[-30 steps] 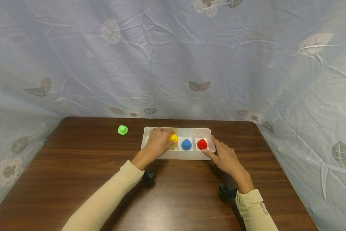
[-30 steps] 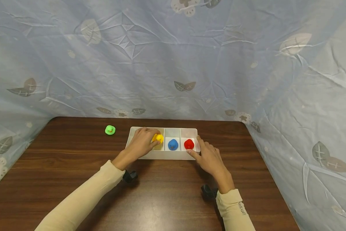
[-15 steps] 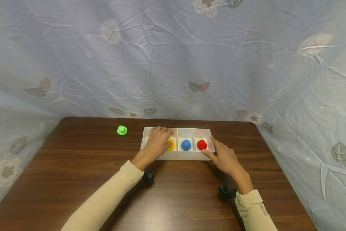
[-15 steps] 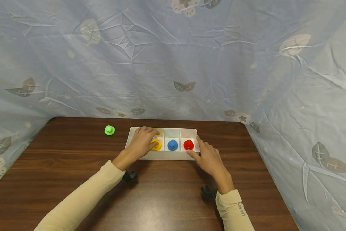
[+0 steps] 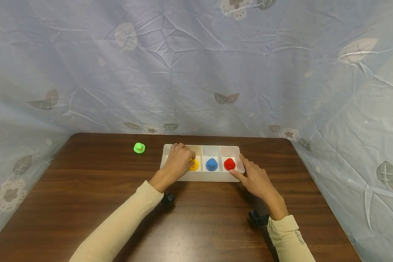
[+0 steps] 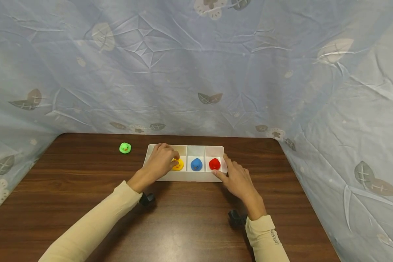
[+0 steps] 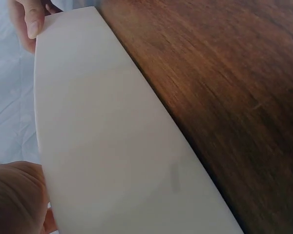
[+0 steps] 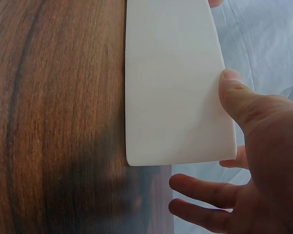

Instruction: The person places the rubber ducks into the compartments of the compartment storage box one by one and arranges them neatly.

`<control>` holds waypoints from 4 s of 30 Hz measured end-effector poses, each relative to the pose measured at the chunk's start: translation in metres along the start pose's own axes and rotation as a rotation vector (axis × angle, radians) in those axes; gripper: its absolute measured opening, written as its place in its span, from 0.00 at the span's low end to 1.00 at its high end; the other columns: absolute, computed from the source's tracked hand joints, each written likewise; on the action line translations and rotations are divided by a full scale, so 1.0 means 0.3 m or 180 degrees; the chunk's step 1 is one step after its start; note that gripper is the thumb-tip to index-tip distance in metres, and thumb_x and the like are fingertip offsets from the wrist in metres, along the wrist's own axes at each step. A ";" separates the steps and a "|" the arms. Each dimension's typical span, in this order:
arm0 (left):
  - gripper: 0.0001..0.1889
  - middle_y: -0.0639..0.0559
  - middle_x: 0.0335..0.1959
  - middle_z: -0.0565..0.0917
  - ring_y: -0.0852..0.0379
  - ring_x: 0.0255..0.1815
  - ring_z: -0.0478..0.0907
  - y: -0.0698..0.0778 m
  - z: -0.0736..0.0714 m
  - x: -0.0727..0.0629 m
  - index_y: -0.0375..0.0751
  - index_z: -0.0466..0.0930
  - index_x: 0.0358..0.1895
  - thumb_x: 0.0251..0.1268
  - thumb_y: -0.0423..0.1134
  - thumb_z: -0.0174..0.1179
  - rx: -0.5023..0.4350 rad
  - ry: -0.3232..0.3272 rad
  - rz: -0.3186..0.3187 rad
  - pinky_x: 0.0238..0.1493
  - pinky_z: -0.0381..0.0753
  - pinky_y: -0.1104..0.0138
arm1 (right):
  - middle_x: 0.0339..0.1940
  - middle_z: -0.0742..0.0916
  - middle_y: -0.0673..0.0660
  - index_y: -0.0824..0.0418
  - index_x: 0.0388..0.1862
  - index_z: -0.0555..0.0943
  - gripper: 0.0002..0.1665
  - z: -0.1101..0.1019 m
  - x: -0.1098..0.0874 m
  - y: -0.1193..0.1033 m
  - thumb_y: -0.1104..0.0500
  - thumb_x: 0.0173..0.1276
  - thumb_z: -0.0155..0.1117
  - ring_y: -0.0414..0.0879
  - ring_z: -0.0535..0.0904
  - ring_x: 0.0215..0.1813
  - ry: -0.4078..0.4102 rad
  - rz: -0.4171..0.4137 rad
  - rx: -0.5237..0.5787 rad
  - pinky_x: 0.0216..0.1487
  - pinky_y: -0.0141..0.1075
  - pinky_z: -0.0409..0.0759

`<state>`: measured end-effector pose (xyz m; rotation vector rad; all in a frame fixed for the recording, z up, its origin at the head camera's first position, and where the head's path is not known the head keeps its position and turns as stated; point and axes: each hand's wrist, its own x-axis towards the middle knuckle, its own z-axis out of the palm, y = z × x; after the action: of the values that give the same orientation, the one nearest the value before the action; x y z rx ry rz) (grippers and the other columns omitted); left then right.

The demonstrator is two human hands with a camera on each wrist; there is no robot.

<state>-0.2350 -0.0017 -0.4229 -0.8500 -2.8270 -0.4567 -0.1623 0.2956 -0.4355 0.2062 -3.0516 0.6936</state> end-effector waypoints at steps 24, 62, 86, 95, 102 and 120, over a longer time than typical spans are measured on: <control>0.11 0.49 0.56 0.92 0.41 0.67 0.80 -0.016 -0.051 -0.024 0.46 0.90 0.53 0.70 0.40 0.73 -0.0034 0.0120 0.0041 0.80 0.64 0.33 | 0.78 0.75 0.76 0.67 0.86 0.57 0.52 0.000 -0.002 -0.005 0.34 0.80 0.59 0.75 0.74 0.76 0.0016 -0.0024 0.0000 0.74 0.74 0.69; 0.14 0.44 0.56 0.90 0.34 0.66 0.80 -0.225 -0.159 -0.148 0.41 0.88 0.56 0.70 0.38 0.72 0.0004 0.0287 -0.0449 0.80 0.60 0.29 | 0.79 0.73 0.76 0.67 0.87 0.55 0.53 -0.009 0.001 -0.010 0.34 0.81 0.56 0.76 0.70 0.78 -0.0047 0.0008 -0.0024 0.75 0.75 0.66; 0.17 0.35 0.59 0.88 0.29 0.63 0.81 -0.384 -0.154 -0.209 0.36 0.86 0.58 0.69 0.37 0.72 0.0109 0.0364 -0.0739 0.78 0.62 0.27 | 0.79 0.73 0.76 0.67 0.87 0.55 0.54 -0.005 -0.008 -0.001 0.33 0.81 0.57 0.75 0.71 0.78 -0.0047 0.0069 0.0018 0.76 0.76 0.65; 0.17 0.35 0.58 0.88 0.28 0.63 0.80 -0.425 -0.157 -0.207 0.36 0.86 0.57 0.70 0.38 0.73 0.0209 0.0403 -0.0815 0.77 0.62 0.27 | 0.80 0.72 0.76 0.67 0.87 0.55 0.53 -0.007 -0.008 -0.002 0.33 0.81 0.57 0.75 0.70 0.78 -0.0032 0.0049 0.0040 0.76 0.76 0.64; 0.18 0.34 0.61 0.86 0.29 0.65 0.78 -0.456 -0.153 -0.206 0.35 0.84 0.60 0.70 0.37 0.72 0.0344 0.0370 -0.0874 0.78 0.60 0.27 | 0.80 0.72 0.76 0.67 0.87 0.55 0.53 -0.007 -0.008 -0.002 0.33 0.81 0.57 0.75 0.70 0.79 -0.0033 0.0046 0.0037 0.76 0.76 0.64; 0.21 0.30 0.64 0.81 0.26 0.66 0.74 -0.529 -0.131 -0.213 0.34 0.82 0.63 0.72 0.40 0.70 0.0198 0.0395 -0.1071 0.76 0.61 0.27 | 0.79 0.73 0.76 0.68 0.87 0.56 0.53 -0.005 0.000 -0.004 0.34 0.81 0.57 0.75 0.71 0.78 -0.0014 -0.0007 0.0012 0.75 0.75 0.67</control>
<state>-0.2686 -0.1732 -0.4394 -0.3200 -2.8546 -0.4421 -0.1623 0.2953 -0.4335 0.2114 -3.0541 0.6996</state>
